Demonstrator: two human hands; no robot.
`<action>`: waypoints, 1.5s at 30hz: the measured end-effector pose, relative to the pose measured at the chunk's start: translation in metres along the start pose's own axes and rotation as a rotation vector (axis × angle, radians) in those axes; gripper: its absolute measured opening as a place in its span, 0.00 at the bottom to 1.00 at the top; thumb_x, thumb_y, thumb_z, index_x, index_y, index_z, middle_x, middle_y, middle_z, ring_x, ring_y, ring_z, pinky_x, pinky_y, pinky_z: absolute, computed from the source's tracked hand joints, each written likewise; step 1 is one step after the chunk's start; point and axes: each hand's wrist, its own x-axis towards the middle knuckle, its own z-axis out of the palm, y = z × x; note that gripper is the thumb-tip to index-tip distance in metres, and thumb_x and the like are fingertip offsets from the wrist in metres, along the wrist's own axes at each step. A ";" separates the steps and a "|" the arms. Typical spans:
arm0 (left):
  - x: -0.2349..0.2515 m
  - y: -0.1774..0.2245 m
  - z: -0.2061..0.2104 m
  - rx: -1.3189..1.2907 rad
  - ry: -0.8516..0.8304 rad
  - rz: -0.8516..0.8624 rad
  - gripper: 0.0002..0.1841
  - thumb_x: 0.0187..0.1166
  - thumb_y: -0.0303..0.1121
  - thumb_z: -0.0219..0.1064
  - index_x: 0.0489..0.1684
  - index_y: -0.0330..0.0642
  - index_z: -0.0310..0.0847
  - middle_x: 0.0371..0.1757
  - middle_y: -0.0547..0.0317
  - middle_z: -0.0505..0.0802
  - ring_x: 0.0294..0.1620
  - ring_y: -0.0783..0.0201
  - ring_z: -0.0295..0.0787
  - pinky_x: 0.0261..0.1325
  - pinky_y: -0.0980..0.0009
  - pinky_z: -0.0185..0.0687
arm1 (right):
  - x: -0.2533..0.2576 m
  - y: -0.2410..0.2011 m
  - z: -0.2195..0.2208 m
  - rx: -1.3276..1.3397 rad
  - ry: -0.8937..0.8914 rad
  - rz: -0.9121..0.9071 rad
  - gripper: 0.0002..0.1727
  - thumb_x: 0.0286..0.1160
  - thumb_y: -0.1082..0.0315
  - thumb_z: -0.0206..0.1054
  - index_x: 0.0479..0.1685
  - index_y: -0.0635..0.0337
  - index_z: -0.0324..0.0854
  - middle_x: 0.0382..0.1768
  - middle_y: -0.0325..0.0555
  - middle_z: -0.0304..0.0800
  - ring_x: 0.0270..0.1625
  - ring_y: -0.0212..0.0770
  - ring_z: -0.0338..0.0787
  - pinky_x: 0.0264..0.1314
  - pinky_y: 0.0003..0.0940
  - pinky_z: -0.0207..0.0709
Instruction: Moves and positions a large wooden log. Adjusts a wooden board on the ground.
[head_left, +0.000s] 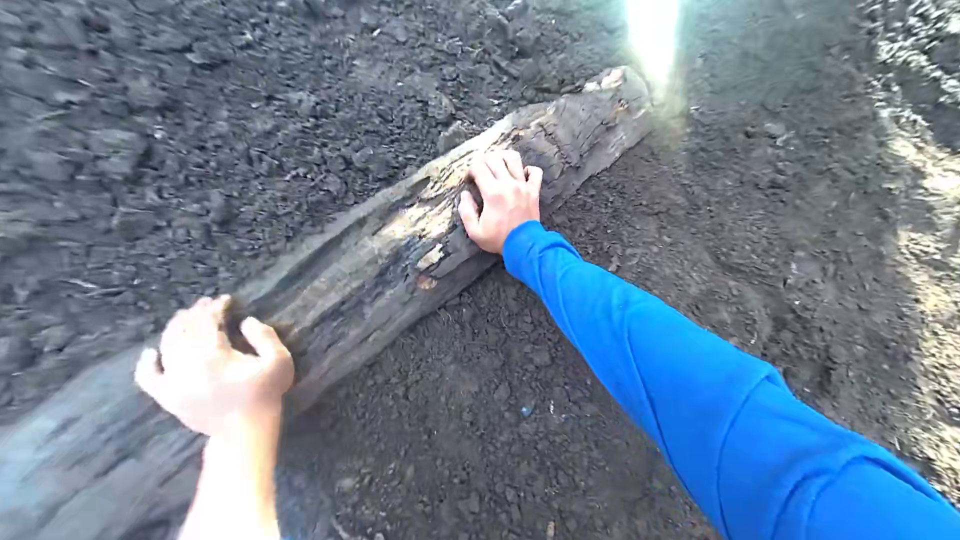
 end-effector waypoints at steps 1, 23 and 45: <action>0.024 -0.004 0.003 -0.008 0.009 0.019 0.30 0.85 0.50 0.44 0.77 0.45 0.76 0.79 0.44 0.82 0.86 0.46 0.71 0.88 0.38 0.49 | 0.014 -0.005 0.004 -0.014 -0.009 0.021 0.24 0.70 0.45 0.57 0.56 0.44 0.91 0.68 0.39 0.90 0.79 0.51 0.79 0.70 0.63 0.68; 0.421 -0.006 0.080 0.022 0.008 -0.016 0.31 0.83 0.51 0.41 0.77 0.48 0.77 0.81 0.50 0.82 0.87 0.48 0.69 0.86 0.40 0.48 | 0.396 -0.024 0.175 -0.052 0.002 -0.052 0.28 0.68 0.44 0.54 0.56 0.48 0.90 0.65 0.44 0.89 0.75 0.55 0.80 0.66 0.63 0.68; 0.654 -0.035 0.135 0.023 0.012 -0.032 0.28 0.85 0.47 0.42 0.76 0.49 0.77 0.80 0.51 0.83 0.86 0.51 0.71 0.87 0.44 0.51 | 0.611 -0.054 0.283 -0.068 -0.093 -0.019 0.28 0.74 0.43 0.52 0.60 0.48 0.88 0.69 0.48 0.85 0.79 0.57 0.75 0.68 0.65 0.64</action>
